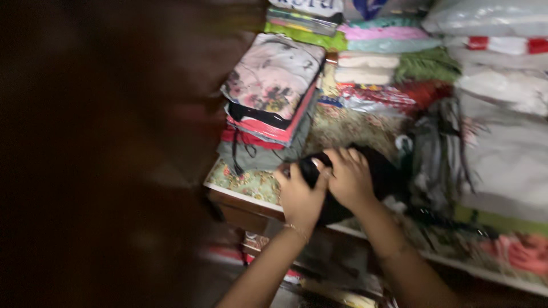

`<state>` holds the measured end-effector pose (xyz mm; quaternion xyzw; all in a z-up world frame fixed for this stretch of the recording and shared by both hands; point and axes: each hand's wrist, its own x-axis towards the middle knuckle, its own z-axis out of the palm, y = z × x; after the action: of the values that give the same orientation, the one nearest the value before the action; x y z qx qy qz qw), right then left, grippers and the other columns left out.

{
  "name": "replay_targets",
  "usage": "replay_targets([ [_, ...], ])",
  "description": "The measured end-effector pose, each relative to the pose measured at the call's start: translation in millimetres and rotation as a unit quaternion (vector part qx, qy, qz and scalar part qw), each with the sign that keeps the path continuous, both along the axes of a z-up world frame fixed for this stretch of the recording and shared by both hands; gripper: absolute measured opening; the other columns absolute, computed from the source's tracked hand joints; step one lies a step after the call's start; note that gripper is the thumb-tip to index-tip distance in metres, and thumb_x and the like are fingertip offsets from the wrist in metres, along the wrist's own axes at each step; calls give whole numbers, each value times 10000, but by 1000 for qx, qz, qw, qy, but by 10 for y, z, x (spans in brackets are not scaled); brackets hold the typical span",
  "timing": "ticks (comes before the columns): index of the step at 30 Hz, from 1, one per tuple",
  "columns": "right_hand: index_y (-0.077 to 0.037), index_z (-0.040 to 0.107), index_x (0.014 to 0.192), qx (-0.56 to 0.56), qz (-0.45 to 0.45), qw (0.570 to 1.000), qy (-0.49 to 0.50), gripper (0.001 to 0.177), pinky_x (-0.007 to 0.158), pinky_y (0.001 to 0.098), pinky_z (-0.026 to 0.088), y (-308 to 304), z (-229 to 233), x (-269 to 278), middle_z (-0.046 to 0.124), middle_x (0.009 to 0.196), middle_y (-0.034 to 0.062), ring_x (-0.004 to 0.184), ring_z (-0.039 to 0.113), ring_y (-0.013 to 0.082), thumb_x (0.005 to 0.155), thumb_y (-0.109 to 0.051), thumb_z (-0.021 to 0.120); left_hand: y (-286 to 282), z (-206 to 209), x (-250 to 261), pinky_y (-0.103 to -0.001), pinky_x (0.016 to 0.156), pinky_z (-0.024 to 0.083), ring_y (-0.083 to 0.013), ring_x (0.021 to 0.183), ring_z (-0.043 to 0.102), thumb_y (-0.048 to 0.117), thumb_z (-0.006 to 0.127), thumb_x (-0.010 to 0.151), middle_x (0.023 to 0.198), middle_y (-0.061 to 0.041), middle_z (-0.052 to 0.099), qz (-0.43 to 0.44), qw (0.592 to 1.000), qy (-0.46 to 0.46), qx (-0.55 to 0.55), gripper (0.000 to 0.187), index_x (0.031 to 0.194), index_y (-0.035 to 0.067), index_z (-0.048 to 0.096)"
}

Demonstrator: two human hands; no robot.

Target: The person folds various garments, including shirts and pants, by hand and stacks them neatly on a shelf inside a wooden wardrobe. The person handles items one at a time, adjusting them to ensure they are folded correctly before placing them in the pile.

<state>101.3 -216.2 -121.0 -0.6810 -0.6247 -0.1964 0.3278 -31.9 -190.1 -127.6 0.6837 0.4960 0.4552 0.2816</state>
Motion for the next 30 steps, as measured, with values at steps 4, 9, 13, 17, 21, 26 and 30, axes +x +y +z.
replay_targets([
  [4, -136, 700, 960, -143, -120, 982, -1, 447, 963, 503, 433, -39, 372, -118, 719, 972, 99, 1016, 640, 309, 914, -581, 689, -19, 31, -4, -525, 944, 483, -504, 1148, 571, 596, 711, 840, 1317, -273, 510, -54, 992, -70, -85, 699, 1268, 65, 558],
  [9, -116, 687, 1080, -136, -64, 987, -50, 427, 976, 568, 380, 161, 237, -192, 661, 1166, 132, 1138, 566, 358, 957, -512, 581, 54, 11, -93, -519, 984, 485, -481, 1181, 614, 534, 581, 951, 1281, -269, 633, -74, 982, -50, -168, 586, 1318, 81, 526],
  [13, -161, 677, 1186, -246, -63, 965, -59, 371, 1153, 635, 245, 226, 68, 15, 563, 1474, 87, 1427, 445, 291, 1014, -413, 465, 8, 22, -108, -557, 1108, 373, -435, 1324, 513, 286, 513, 984, 1499, -111, 527, 14, 986, 119, 113, 419, 1371, 126, 533],
  [17, -76, 561, 1495, -30, -115, 986, -114, 606, 1076, 693, 189, 67, -142, 134, 503, 1532, 159, 1403, 362, 414, 1001, -419, 484, -135, 35, -16, -563, 1200, 212, -434, 1488, 345, 302, 609, 865, 1636, -135, 421, -53, 934, 207, 286, 725, 1540, 107, 435],
  [21, -132, 586, 1467, -32, -70, 995, -62, 558, 1191, 641, 251, -54, -479, 326, 521, 1557, 146, 1476, 396, 388, 1046, -469, 443, -161, -2, -103, -586, 1180, 246, -416, 1404, 393, 513, 594, 960, 1581, -149, 426, -115, 946, 208, 221, 732, 1578, 185, 378],
  [26, -56, 633, 1376, -86, -277, 957, 27, 851, 1161, 561, 334, -20, -430, 395, 577, 1415, 259, 1365, 479, 431, 940, -775, 500, -151, 95, -338, -535, 1060, 329, -450, 1238, 440, 678, 699, 725, 1358, -277, 484, -176, 950, 238, 103, 908, 1493, 266, 443],
  [30, -44, 662, 1298, -199, -317, 925, 67, 959, 984, 543, 471, -9, -86, 316, 654, 1286, 258, 1178, 620, 418, 827, -868, 527, -122, 35, -206, -562, 1030, 395, -436, 1197, 525, 689, 697, 806, 1235, -205, 609, -47, 985, 164, 27, 732, 1291, 161, 551],
])
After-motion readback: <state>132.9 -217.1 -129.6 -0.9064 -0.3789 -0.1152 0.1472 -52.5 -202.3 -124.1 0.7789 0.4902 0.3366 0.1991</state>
